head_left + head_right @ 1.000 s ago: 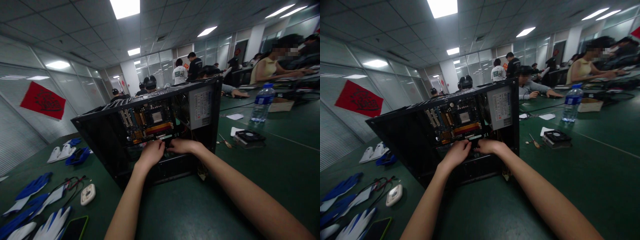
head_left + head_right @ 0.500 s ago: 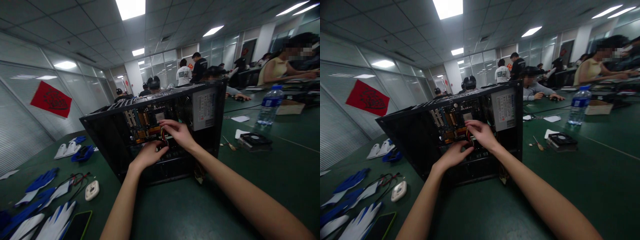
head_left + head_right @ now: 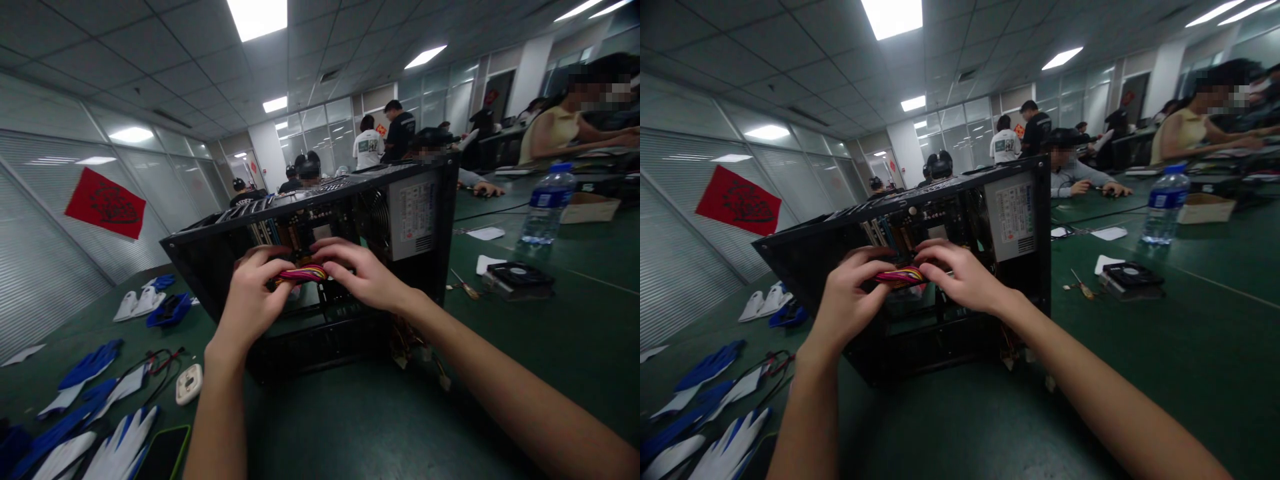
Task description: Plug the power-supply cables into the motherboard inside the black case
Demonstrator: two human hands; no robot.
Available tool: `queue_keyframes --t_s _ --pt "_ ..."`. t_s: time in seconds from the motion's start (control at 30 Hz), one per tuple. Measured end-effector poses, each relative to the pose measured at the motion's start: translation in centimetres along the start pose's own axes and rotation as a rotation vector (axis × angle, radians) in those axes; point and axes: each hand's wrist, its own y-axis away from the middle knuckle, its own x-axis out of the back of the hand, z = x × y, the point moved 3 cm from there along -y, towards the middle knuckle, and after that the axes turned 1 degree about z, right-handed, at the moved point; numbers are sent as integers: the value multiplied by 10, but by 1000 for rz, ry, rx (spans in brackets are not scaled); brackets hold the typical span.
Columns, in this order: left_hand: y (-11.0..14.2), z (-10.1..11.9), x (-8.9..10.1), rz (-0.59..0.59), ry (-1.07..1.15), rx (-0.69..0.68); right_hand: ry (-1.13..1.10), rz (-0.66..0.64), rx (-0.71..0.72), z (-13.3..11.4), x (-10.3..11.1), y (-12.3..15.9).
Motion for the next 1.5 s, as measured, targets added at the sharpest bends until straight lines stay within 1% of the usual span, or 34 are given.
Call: queue_keyframes --t_s 0.07,0.13,0.2,0.23,0.3,0.37,0.43,0.5,0.57,0.67,0.73,0.83,0.97,1.1,1.2,1.27,1.33,1.5 --pt "4 8 15 -81 -70 -22 172 -179 -9 -13 -6 2" --pt "8 15 18 -232 -61 -26 319 -307 -68 -24 -10 5" --pt "12 21 15 -366 -27 -5 401 -395 -103 -34 -14 8" --pt "13 24 13 -414 -12 5 422 -422 -107 -38 -15 9" --pt "13 31 10 -464 8 7 442 -448 -100 -46 -14 10" --pt "12 36 12 -435 56 9 452 -441 -102 -52 -9 11" --pt "11 36 17 -338 159 21 430 -418 -93 -57 0 10" --pt "11 30 21 -256 320 45 350 -383 -59 -62 10 10" --pt "11 23 19 -245 544 89 222 -340 -10 -65 18 10" --pt "11 18 10 -278 883 152 79 -273 31 -66 25 9" --pt "9 22 4 -265 987 165 64 -252 36 -66 26 8" --pt "5 35 -1 -205 1031 189 106 -204 35 -66 25 7" --pt "1 48 -5 -165 1031 239 184 -62 33 -67 27 6" --pt "1 48 -11 -169 1082 274 174 37 11 -71 33 5" --pt "3 45 -12 -150 1139 293 108 154 -66 -73 42 6" --pt "3 44 -11 -132 1155 301 64 200 -121 -73 46 7" --pt "3 45 -9 -116 1162 302 31 203 -149 -73 46 7" --pt "3 44 -8 -50 1192 333 -51 114 -197 -73 37 6"
